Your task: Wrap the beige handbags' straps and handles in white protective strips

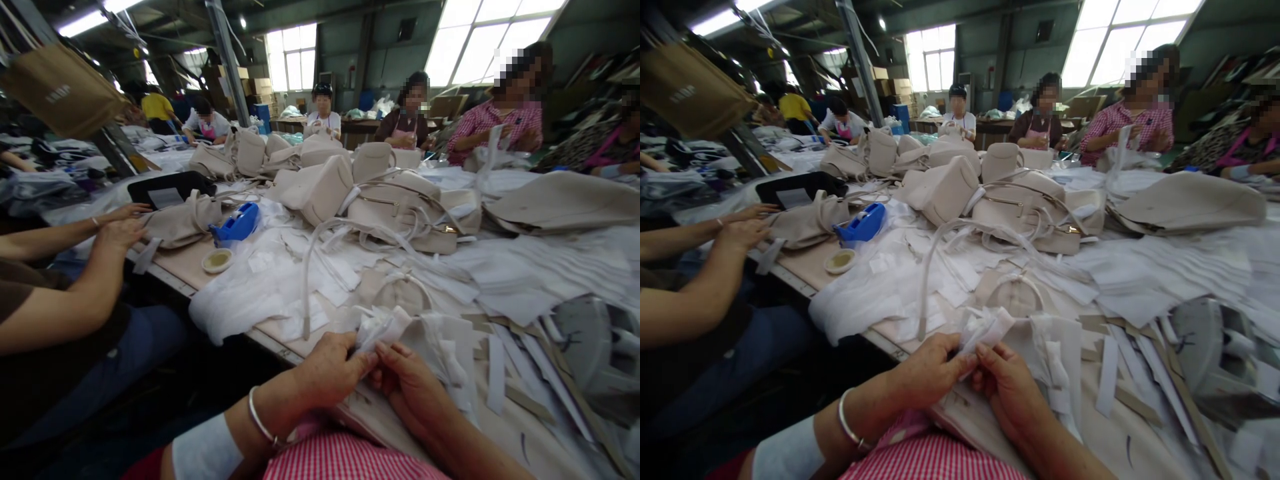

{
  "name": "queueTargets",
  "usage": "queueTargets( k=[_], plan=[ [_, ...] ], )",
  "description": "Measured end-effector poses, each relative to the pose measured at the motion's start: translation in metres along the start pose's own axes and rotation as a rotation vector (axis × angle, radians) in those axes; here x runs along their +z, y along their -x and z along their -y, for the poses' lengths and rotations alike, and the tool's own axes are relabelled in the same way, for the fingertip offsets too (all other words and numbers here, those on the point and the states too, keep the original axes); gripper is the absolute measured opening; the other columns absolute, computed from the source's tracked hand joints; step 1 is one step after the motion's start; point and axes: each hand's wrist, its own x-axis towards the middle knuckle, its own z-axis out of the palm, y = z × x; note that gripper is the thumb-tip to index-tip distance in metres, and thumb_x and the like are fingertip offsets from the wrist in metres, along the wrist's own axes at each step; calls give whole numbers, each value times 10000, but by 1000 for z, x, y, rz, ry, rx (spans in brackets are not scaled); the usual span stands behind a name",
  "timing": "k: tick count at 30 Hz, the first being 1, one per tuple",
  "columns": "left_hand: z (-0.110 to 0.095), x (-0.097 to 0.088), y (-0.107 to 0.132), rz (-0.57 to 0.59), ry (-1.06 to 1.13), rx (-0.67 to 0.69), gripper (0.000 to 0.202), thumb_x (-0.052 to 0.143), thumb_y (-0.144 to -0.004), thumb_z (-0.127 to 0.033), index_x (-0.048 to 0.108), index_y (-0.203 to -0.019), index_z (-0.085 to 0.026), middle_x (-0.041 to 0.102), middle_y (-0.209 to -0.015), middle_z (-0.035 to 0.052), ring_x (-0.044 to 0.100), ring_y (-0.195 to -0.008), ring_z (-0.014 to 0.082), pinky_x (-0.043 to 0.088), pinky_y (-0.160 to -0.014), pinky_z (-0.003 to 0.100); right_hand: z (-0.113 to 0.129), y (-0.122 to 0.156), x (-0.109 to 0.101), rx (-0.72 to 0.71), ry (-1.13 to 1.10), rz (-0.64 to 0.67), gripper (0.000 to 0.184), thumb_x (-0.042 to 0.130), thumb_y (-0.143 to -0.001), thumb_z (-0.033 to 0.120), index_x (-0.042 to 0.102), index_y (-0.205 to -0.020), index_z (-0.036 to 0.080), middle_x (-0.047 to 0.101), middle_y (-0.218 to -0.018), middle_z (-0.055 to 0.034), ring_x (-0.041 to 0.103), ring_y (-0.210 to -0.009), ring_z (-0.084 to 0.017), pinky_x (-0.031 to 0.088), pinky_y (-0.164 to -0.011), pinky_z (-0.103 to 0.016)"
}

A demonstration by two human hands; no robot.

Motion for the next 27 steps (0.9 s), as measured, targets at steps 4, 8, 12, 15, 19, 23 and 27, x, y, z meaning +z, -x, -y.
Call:
queueTargets(
  k=[4,8,12,15,19,23,27],
  plan=[
    [0,-1,1,-24,-59,16,317,492,-922,-377,707,-793,-184,721,-750,42,634,-682,180,441,-609,258,5,4,-5,-12,243,21,271,759,-771,456,733,-849,197,639,-753,-16,543,-647,-123,460,-619,-251],
    [5,-4,3,-87,-246,31,341,509,-909,-429,699,-781,-175,693,-733,68,603,-675,199,422,-598,282,48,12,-10,-17,1041,84,284,705,-790,462,725,-702,193,628,-601,-34,535,-556,-161,403,-519,-274],
    [9,-8,4,-72,-373,47,396,475,-923,-457,711,-814,-158,694,-800,107,604,-730,222,445,-661,314,110,-2,37,-489,1496,122,226,624,-862,387,736,-750,226,690,-697,-50,605,-636,-187,437,-581,-289],
    [8,-12,5,-37,-401,51,370,491,-912,-436,710,-842,-147,694,-851,125,611,-798,247,461,-732,346,117,-47,101,-734,1750,349,201,556,-919,287,742,-939,215,711,-869,-57,645,-772,-183,468,-703,-297],
    [9,-14,4,-17,-386,14,301,508,-897,-373,697,-881,-139,678,-923,147,608,-888,278,465,-794,379,69,-145,160,-768,2072,673,318,676,-851,265,668,-1157,181,669,-1181,-122,654,-1017,-244,511,-832,-335],
    [25,-15,-6,19,-405,-17,306,491,-890,-369,691,-877,-138,658,-933,165,595,-923,307,462,-804,412,19,-225,167,-711,2264,728,404,653,-851,209,579,-1238,124,652,-1209,-153,669,-998,-280,548,-803,-391],
    [50,-12,-18,25,-446,12,287,505,-872,-378,671,-848,-145,641,-874,150,581,-840,291,440,-739,403,-7,-247,160,-653,2301,700,240,532,-897,149,636,-1111,115,690,-1125,-144,690,-935,-267,555,-730,-374]
  ],
)
